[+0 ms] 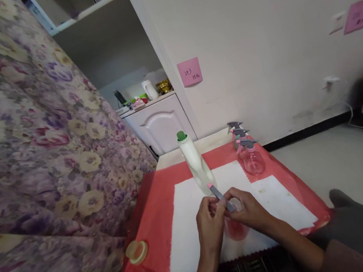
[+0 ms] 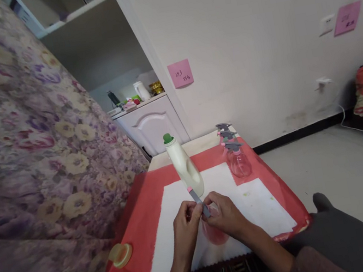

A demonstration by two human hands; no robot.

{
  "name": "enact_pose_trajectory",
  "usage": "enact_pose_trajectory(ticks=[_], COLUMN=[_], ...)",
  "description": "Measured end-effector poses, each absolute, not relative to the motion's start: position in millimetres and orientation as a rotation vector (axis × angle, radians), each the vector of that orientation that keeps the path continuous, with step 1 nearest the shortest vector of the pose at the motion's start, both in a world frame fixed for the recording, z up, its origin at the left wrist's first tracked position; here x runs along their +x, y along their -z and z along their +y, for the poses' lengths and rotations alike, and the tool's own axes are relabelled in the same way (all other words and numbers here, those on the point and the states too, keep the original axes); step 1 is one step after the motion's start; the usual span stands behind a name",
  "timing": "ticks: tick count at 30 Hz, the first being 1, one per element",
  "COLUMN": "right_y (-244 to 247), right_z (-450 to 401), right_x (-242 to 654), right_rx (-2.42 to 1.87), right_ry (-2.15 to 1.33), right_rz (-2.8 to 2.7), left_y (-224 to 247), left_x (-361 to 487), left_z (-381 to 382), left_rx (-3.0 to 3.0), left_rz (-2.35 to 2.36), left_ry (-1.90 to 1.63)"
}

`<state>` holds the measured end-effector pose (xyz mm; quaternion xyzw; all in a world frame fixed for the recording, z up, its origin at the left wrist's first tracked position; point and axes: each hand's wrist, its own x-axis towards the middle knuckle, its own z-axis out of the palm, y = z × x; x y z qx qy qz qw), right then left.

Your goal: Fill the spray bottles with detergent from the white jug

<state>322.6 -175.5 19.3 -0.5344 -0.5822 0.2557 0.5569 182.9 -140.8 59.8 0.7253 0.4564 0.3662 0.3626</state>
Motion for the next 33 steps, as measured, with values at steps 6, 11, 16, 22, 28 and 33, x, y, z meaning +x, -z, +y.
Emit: enact_pose_trajectory(ticks=[6, 11, 16, 22, 28, 33], right_y=[-17.5, -19.1, -20.3, -20.4, -20.1, -19.6], right_z=[-174.3, -175.4, -175.5, -175.9, -176.5, -175.1], right_x=[323.3, 323.2, 323.8, 327.4, 328.3, 332.8], right_rx=[-1.246, -1.259, -1.244, -1.251, -1.211, -0.973], right_ry=[-0.597, -0.601, -0.633, -0.653, -0.683, -0.816], right_rz=[-1.368, -1.347, -1.341, -1.352, -1.336, -1.37], left_y=[-60.2, -64.8, -69.2, -68.1, -65.5, -60.3], left_x=[189.6, 188.2, 190.9, 185.0, 184.6, 186.5], left_z=[-135.9, -135.5, -132.7, -125.4, -126.1, -126.3], left_rx=[1.846, 1.879, 1.881, 1.784, 1.584, 1.557], left_rz=[1.161, 1.177, 1.175, 0.949, 0.843, 0.837], left_ry=[-0.948, -0.897, -0.865, -0.755, -0.791, -0.843])
